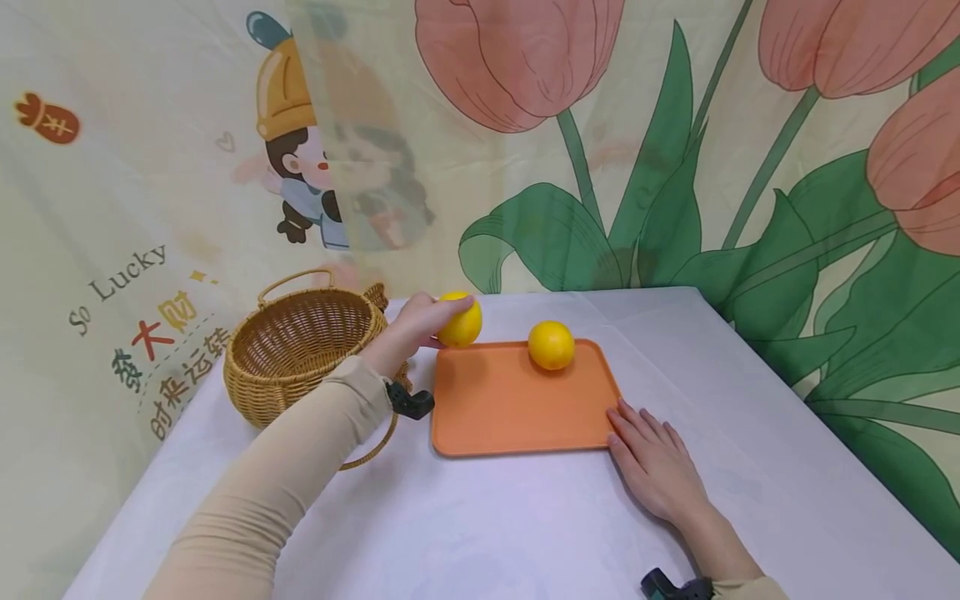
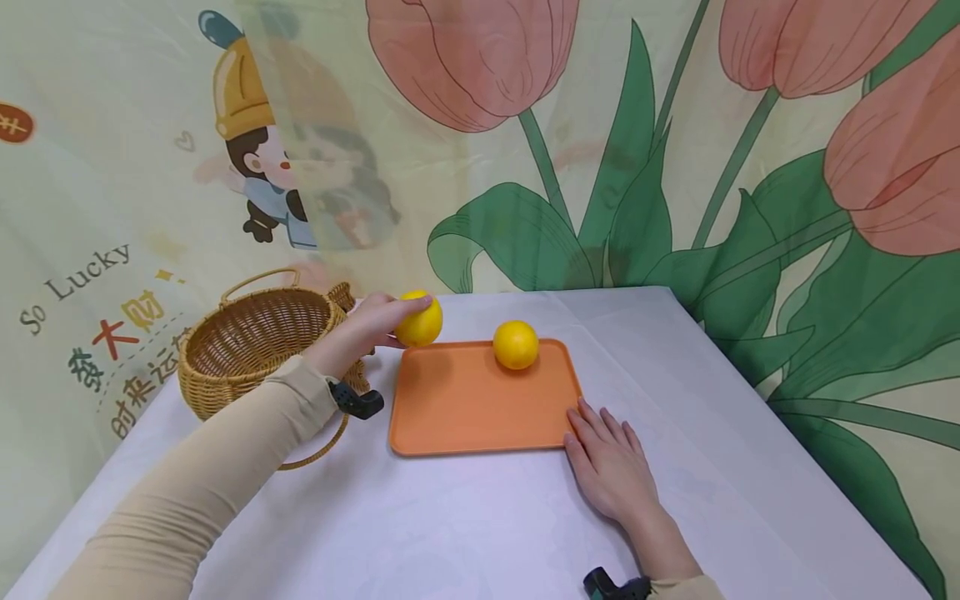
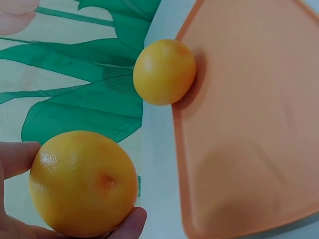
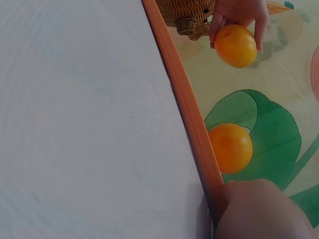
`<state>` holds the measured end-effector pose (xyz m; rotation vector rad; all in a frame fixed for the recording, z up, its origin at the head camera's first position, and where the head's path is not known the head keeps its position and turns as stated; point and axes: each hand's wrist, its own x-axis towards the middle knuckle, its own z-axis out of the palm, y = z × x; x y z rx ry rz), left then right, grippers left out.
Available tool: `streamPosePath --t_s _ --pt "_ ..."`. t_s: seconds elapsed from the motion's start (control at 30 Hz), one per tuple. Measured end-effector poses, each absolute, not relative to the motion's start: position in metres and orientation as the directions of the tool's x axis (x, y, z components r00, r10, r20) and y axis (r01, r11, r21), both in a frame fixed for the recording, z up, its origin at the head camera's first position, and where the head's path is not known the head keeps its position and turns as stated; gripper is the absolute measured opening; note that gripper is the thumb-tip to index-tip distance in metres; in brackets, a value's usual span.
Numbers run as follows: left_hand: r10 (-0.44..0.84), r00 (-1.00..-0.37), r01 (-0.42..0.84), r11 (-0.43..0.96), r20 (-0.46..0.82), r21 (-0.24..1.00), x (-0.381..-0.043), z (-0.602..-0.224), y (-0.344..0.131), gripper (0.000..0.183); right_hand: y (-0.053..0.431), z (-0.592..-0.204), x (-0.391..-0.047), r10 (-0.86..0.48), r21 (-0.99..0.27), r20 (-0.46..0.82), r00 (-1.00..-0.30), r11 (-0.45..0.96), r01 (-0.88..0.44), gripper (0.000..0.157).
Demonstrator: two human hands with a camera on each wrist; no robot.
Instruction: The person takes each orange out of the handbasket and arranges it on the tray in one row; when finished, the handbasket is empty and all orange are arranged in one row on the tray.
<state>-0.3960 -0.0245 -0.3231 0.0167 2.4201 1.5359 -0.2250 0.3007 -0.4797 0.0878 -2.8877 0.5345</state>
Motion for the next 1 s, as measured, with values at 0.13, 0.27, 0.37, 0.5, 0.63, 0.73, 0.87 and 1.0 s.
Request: streamPosePath --t_s 0.13,0.27,0.37,0.5,0.63,0.73,0.87,1.0 --pt "0.156 -0.962 -0.136 0.437 -0.224 0.889 -0.396 -0.327 -0.025 0.066 0.301 -0.480 -0.225 -0.021 -0.350 0.210 -0.977 0.932 -0.095 0.061" --pt "0.151 -0.964 -0.129 0.452 -0.219 0.883 -0.396 -0.331 -0.025 0.067 0.301 -0.481 -0.225 -0.022 -0.348 0.216 -0.976 0.932 -0.098 0.061" --pt "0.147 -0.965 -0.128 0.455 -0.216 0.881 -0.396 -0.333 -0.024 0.067 0.300 -0.481 -0.224 -0.023 -0.349 0.221 -0.975 0.932 -0.101 0.061" --pt "0.138 -0.966 -0.132 0.463 -0.219 0.876 -0.396 -0.335 -0.023 0.066 0.300 -0.479 -0.224 -0.019 -0.352 0.214 -0.977 0.931 -0.096 0.061" --pt "0.135 -0.964 -0.142 0.466 -0.229 0.873 -0.396 -0.337 -0.022 0.067 0.299 -0.477 -0.223 -0.021 -0.352 0.214 -0.977 0.931 -0.097 0.060" --pt "0.140 -0.963 -0.143 0.460 -0.231 0.876 -0.396 -0.338 -0.021 0.067 0.299 -0.477 -0.222 -0.023 -0.348 0.222 -0.975 0.932 -0.101 0.060" --pt "0.142 -0.961 -0.150 0.456 -0.238 0.877 -0.396 -0.338 -0.020 0.068 0.299 -0.476 -0.222 -0.023 -0.342 0.221 -0.975 0.934 -0.099 0.059" --pt "0.144 -0.958 -0.159 0.455 -0.249 0.876 -0.397 -0.340 -0.018 0.069 0.299 -0.477 -0.223 -0.023 -0.342 0.217 -0.976 0.935 -0.098 0.059"
